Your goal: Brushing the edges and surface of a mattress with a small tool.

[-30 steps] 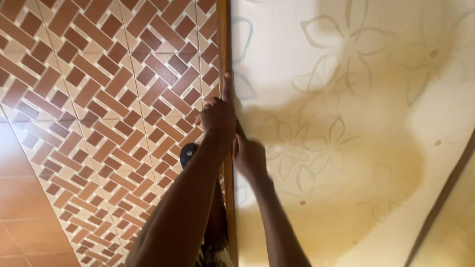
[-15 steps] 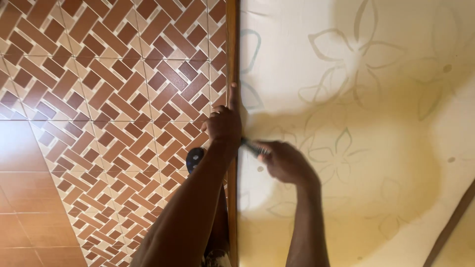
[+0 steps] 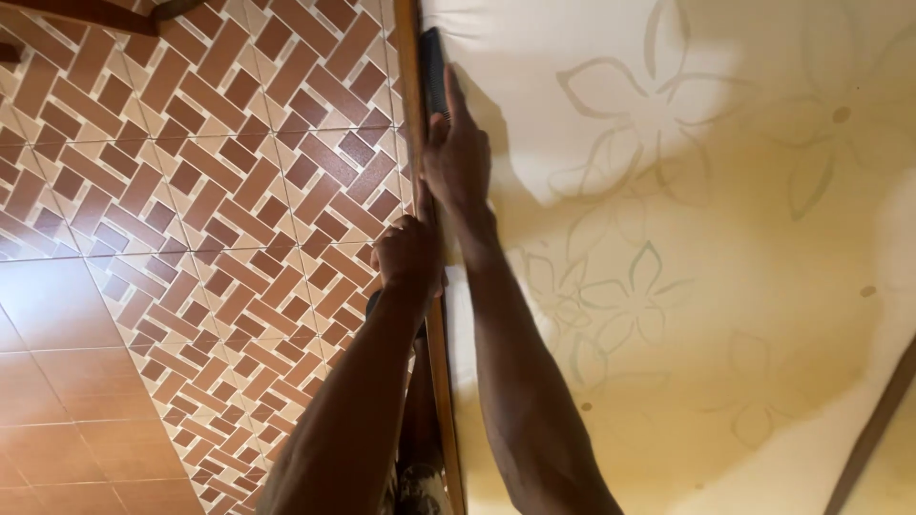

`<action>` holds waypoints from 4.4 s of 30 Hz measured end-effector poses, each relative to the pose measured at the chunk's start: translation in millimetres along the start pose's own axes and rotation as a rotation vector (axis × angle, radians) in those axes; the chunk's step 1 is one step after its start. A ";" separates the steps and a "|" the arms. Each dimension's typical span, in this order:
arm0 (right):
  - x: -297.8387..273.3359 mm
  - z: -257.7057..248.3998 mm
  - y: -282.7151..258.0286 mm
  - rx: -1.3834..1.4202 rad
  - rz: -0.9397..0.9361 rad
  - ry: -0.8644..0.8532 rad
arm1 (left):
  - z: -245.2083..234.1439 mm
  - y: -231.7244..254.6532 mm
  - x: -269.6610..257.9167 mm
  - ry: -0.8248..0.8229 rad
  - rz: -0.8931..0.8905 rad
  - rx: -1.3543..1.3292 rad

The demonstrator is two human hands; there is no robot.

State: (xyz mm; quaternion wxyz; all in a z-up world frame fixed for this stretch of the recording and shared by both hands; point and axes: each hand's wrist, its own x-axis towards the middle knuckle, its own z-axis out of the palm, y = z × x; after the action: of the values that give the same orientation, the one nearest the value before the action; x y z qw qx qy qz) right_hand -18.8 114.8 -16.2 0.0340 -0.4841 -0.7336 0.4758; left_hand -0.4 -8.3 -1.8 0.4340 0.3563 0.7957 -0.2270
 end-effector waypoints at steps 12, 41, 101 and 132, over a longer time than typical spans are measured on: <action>48.6 17.0 -29.2 0.201 0.054 0.127 | -7.2 4.7 -5.2 0.125 -0.033 -0.032; 90.4 13.7 -23.3 -0.078 -0.096 0.218 | 26.0 -2.6 10.9 0.281 0.077 -0.330; 87.7 -19.8 -82.6 -0.229 0.023 0.065 | -122.0 -14.2 151.6 0.863 -0.206 -1.033; 147.3 -3.8 -58.8 -0.096 -0.145 0.202 | -108.1 -11.7 139.3 0.780 -0.227 -1.019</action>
State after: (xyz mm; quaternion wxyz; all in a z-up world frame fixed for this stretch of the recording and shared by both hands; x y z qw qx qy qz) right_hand -134.7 222.1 -31.7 0.1190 -0.4762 -0.7816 0.3851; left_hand -117.9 108.2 -63.8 0.2011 0.0758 0.9355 0.2805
